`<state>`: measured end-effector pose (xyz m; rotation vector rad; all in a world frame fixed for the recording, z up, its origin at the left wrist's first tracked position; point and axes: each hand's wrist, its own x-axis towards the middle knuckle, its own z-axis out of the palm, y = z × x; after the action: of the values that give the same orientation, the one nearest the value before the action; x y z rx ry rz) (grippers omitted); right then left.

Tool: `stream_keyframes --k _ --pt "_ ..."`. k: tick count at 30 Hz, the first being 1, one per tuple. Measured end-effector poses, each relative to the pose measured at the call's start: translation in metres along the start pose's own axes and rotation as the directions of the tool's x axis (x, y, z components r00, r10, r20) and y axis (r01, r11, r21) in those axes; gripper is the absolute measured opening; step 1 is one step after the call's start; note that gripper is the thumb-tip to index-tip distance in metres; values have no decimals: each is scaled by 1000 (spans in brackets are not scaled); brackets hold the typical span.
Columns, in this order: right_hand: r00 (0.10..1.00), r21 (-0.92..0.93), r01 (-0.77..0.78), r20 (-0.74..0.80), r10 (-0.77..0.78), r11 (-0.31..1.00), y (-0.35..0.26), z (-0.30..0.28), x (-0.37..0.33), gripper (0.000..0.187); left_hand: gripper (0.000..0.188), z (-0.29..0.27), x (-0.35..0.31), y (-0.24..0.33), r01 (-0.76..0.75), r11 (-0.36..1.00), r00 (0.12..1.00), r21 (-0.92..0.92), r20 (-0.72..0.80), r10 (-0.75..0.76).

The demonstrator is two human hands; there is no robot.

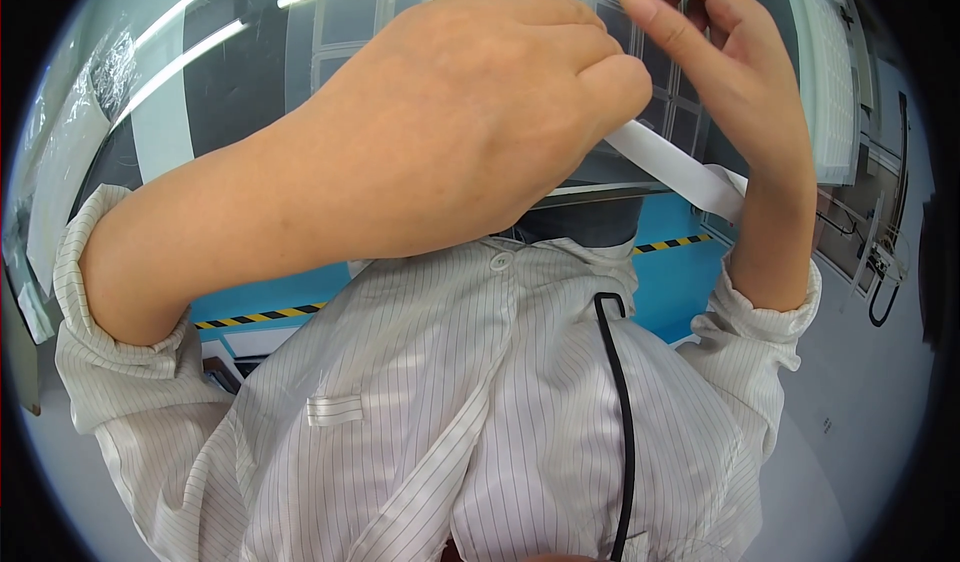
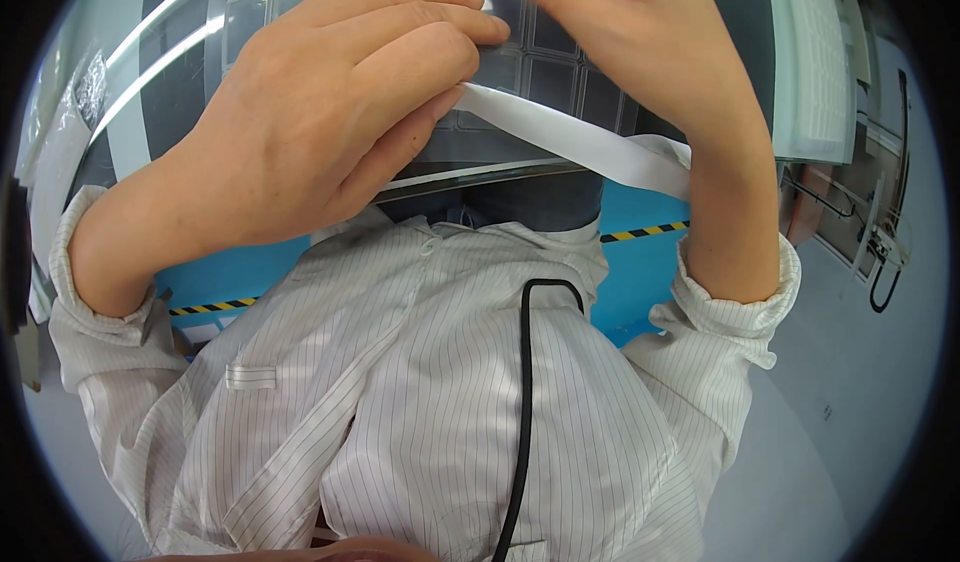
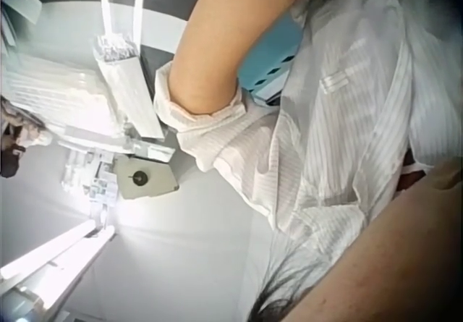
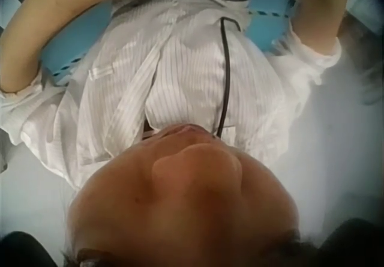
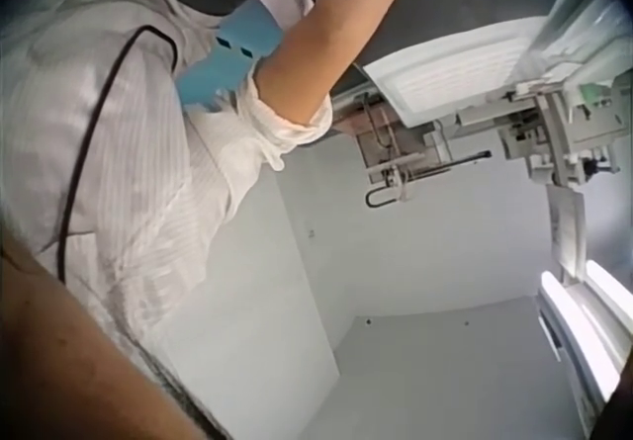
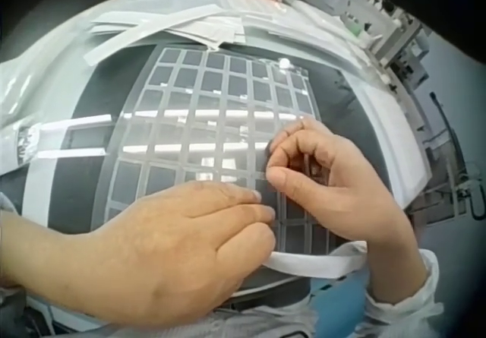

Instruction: Applying strips of white tape onto a transparent plastic sheet with a grid pattern.

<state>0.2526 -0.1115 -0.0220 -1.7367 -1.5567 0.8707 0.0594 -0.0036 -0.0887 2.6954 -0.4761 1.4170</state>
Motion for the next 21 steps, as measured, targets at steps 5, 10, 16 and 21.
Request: stream_keyframes --k 5,10,16,21 --pt "930 -449 288 -77 -358 846 18 15 2 15 17 6 5 0 -84 994 996 63 -26 86" --pt "962 -58 71 -259 -83 996 30 8 -1 13 19 -18 28 24 533 822 794 -198 454 -405" --pt "990 -36 140 35 -139 989 -28 -1 -26 10 15 -36 26 15 554 807 822 -205 284 -493" --pt "960 -216 244 -84 -267 946 -32 13 -44 11 15 -40 26 20 566 784 818 -254 292 -496"
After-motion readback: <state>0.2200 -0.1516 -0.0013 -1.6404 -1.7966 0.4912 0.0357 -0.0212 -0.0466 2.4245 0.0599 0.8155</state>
